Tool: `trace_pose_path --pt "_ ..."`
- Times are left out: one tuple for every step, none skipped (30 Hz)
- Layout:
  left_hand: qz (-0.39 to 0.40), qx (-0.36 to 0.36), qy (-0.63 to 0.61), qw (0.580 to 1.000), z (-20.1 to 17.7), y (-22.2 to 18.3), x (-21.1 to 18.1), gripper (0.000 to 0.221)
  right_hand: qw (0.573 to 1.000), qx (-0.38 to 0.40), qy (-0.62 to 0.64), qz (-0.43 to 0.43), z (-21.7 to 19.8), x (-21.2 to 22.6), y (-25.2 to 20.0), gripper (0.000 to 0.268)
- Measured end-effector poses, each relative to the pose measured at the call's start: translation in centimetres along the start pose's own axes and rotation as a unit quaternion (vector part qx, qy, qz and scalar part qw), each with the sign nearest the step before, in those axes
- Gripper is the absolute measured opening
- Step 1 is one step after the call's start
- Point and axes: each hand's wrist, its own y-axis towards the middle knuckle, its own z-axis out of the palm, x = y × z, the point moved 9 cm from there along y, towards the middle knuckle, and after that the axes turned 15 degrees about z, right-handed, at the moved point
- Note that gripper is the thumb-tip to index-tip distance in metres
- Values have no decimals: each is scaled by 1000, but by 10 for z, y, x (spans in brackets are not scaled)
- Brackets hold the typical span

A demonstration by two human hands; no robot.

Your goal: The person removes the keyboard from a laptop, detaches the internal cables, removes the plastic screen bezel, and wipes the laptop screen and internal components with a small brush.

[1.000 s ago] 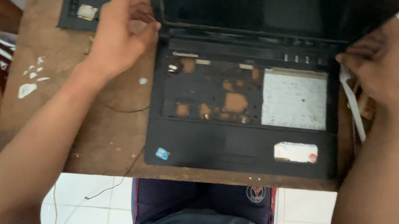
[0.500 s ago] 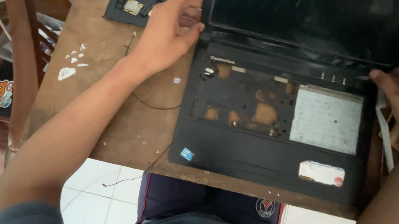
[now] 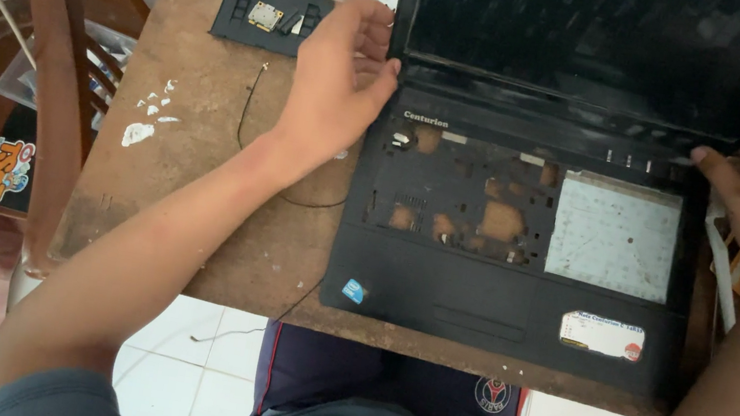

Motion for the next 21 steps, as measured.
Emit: trace_pose_path --pt "-12 -6 1 1000 0 -1 0 31 1000 -3 19 3 0 -4 1 53" --pt "-24 -13 2 1000 0 -2 0 31 999 -6 38 6 0 -7 2 56" --pt "-23 -12 2 1000 0 -3 -3 31 999 -7 39 6 0 -8 2 56" --pt "-24 -10 -6 1000 1 -4 -7 29 999 -17 39 0 -1 -9 2 58" --pt "-26 -9 -14 1000 2 -5 -10 27 999 -26 40 -6 -2 -10 2 60" --pt "-26 -7 -15 1000 4 -6 -13 27 999 -27 39 -4 -1 -10 0 60" --pt "-29 -11 -30 999 6 -7 -15 29 998 -59 -12 2 -3 -12 -2 59" --pt "-32 -15 -43 998 7 -8 -17 32 994 -91 -61 7 -4 -12 -4 59" --pt "-31 -15 -44 998 8 -7 -15 32 994 -91 -62 8 -5 -10 -4 59" --pt "-28 -19 -22 999 6 -6 -14 29 991 -103 -84 -10 -5 -5 -5 62" --pt "-25 -24 0 999 4 -6 -12 27 987 -115 -106 -29 -4 1 -7 66" --pt "-25 -25 1 999 4 -6 -12 27 987 -115 -105 -30 -3 -3 -6 66" --pt "-24 -19 5 1000 4 -6 -11 28 988 -116 -100 -28 -3 -8 -5 66" --pt "-24 -13 8 1000 6 -6 -10 29 988 -117 -95 -25 -3 -12 -5 66" --pt "-23 -12 8 1000 4 -4 -10 29 988 -117 -95 -25 -1 -17 -4 66" --pt "-35 -13 -3 999 4 -2 -8 29 987 -121 -103 -16 -1 -24 -3 65" --pt "-47 -13 -15 999 5 0 -6 30 986 -125 -111 -7 -1 -31 -2 64" --pt "-45 -13 -15 999 2 2 -8 30 986 -127 -111 -7 1 -37 -1 64" --pt "-42 -21 -58 997 1 6 -11 27 985 -130 -113 -11 1 -42 0 64" --pt "-36 -24 -104 994 1 11 -14 26 984 -136 -116 -12 0 -48 -2 65" --pt "-31 -21 -107 994 1 18 -13 26 983 -141 -118 -7 -2 -43 -2 65"
